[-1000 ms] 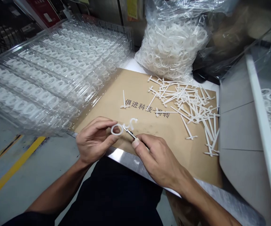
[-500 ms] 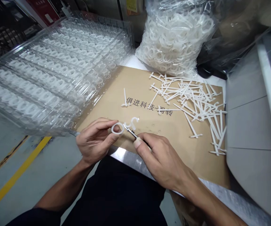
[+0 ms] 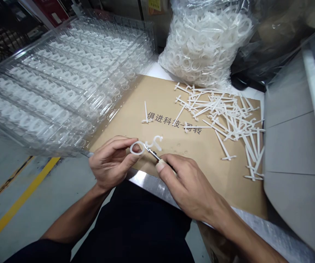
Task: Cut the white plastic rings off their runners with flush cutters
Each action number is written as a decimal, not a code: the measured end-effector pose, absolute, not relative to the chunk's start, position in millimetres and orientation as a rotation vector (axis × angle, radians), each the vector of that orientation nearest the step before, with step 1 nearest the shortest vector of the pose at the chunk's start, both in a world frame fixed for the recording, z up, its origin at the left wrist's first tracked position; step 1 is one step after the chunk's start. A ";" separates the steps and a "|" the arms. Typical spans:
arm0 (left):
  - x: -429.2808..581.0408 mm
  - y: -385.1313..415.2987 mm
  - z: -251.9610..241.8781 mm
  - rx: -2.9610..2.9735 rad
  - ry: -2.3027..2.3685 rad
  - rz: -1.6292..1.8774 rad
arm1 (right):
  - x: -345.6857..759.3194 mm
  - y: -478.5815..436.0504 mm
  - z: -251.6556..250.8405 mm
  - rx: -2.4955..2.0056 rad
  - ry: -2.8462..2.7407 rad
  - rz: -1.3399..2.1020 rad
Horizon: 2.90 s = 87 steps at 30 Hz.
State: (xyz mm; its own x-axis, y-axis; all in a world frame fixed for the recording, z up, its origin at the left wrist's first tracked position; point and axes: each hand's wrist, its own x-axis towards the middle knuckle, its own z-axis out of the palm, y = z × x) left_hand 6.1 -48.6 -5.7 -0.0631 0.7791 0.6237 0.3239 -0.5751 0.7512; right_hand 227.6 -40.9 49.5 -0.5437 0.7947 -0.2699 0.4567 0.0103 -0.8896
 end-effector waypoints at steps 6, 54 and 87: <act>6.2 -48.6 -6.1 1.842 1.179 1.669 | 228.0 -41.9 49.7 -1.291 -1.972 1.573; 7.7 -48.6 -8.4 1.749 1.160 1.648 | 224.3 -46.0 37.4 -1.302 -2.012 1.450; 4.3 -47.7 -15.4 1.712 1.167 1.655 | 226.7 -41.1 26.4 -1.260 -1.478 1.793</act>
State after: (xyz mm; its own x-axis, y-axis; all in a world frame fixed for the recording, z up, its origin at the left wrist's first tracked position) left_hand 4.3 -47.7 -15.4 -0.0981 0.8285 0.5514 0.2408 -0.5178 0.8209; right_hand 226.7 -41.1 26.4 -0.4512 0.8251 -0.3401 0.1765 -0.2911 -0.9403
